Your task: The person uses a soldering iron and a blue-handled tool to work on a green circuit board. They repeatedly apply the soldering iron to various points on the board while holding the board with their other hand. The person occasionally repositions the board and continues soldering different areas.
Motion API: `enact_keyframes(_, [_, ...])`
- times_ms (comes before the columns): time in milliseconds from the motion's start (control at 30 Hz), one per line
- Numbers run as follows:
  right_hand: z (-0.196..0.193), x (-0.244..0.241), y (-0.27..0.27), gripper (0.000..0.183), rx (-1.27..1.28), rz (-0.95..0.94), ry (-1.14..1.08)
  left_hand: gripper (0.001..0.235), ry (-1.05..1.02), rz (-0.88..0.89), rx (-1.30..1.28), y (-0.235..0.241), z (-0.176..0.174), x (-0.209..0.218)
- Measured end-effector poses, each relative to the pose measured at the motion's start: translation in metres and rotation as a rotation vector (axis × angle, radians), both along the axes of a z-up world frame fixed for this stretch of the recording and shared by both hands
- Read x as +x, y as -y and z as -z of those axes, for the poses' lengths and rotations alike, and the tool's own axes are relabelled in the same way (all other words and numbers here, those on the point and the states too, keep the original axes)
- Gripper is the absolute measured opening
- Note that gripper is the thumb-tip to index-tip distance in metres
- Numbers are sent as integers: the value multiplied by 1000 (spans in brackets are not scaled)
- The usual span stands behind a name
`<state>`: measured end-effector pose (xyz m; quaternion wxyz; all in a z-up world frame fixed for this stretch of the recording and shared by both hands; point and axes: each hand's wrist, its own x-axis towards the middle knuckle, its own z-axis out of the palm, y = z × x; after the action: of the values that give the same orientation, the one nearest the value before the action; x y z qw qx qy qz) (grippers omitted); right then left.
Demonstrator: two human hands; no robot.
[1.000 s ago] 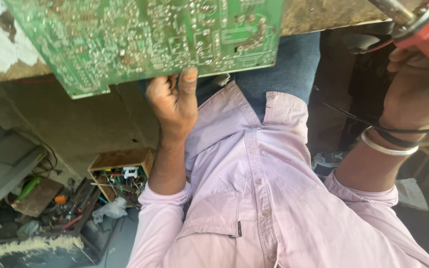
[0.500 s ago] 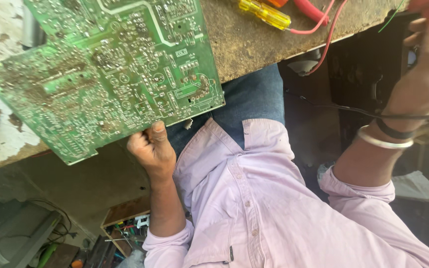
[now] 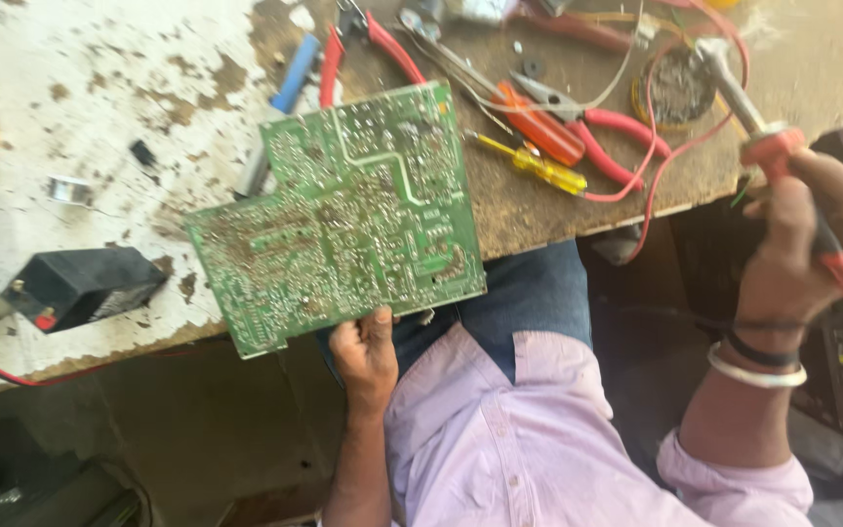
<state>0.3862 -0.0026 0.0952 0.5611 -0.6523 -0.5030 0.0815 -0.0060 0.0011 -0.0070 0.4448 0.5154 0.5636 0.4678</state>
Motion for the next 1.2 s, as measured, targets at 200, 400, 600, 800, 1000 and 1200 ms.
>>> enact_keyframes(200, [31,-7,20,46,150,-298,-745,40,-79,21,18,0,1,-1])
enact_keyframes(400, [47,-59,30,61,35,-541,-803,31,-61,29,39,1,3,1])
enact_keyframes(600, [27,-94,18,46,-134,-403,-438,31,55,52,40,-3,-13,5])
enact_keyframes(800, [10,-110,7,51,-173,-534,-468,32,80,62,45,-6,-19,6])
enact_keyframes(1000, [21,-109,12,51,-203,-540,-363,32,117,77,21,-6,-17,5])
enact_keyframes(1200, [29,-105,16,45,-245,-512,-331,31,159,69,55,-6,-15,7])
